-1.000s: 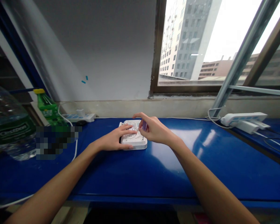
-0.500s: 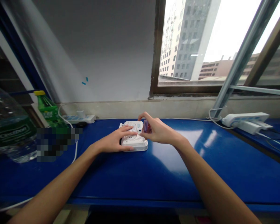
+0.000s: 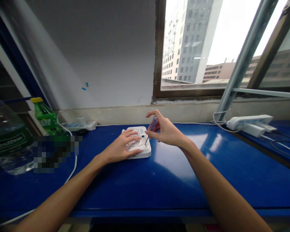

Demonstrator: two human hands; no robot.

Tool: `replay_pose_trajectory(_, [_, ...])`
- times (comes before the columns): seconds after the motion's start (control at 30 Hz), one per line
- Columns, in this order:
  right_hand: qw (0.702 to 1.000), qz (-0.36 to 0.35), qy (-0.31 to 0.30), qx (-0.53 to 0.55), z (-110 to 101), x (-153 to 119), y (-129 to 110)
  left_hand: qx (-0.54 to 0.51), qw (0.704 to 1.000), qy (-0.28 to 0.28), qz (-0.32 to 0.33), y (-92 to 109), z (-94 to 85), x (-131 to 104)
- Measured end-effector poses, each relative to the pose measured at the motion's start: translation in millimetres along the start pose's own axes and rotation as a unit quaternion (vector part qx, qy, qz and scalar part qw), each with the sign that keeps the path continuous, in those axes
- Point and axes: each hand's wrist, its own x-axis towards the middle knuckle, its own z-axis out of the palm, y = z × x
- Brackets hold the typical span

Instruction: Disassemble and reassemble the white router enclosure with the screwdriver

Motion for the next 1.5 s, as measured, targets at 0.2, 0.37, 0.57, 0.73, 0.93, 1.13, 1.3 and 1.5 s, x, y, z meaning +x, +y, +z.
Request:
replay_pose_trajectory(0.2, [0.997, -0.011, 0.018, 0.070, 6.0, 1.1, -1.9, -0.081, 0.992, 0.097, 0.029, 11.9, 11.9, 10.2])
replay_pose_trajectory(0.37, [0.998, -0.016, 0.041, 0.036, -2.6, 1.7, 2.7, -0.088, 0.989, 0.119, 0.022, 10.6, 10.9, 10.9])
replay_pose_trajectory(0.57, [0.992, 0.016, 0.061, -0.107, -29.3, -3.3, 39.4, -0.064, 0.993, 0.089, 0.036, 15.0, 2.4, 35.6])
replay_pose_trajectory(0.73, [0.985, 0.060, 0.056, -0.149, -49.2, -11.1, 73.8, -0.002, 0.999, -0.012, 0.048, 32.2, 10.3, 88.8])
replay_pose_trajectory(0.93, [0.981, 0.079, 0.071, -0.160, -61.8, -16.2, 83.2, 0.077, 0.989, -0.125, -0.005, 36.2, 45.4, 124.0])
replay_pose_trajectory(1.13, [0.984, 0.069, 0.068, -0.152, -62.6, -16.5, 74.9, 0.089, 0.976, -0.196, -0.037, 23.4, 60.6, 124.2])
replay_pose_trajectory(1.3, [0.984, 0.070, 0.068, -0.152, -63.3, -17.2, 75.2, 0.063, 0.975, -0.205, -0.054, 20.9, 60.7, 125.7])
replay_pose_trajectory(1.5, [0.986, 0.069, 0.058, -0.144, -62.2, -17.3, 77.3, 0.025, 0.976, -0.211, -0.054, 15.2, 65.0, 126.8])
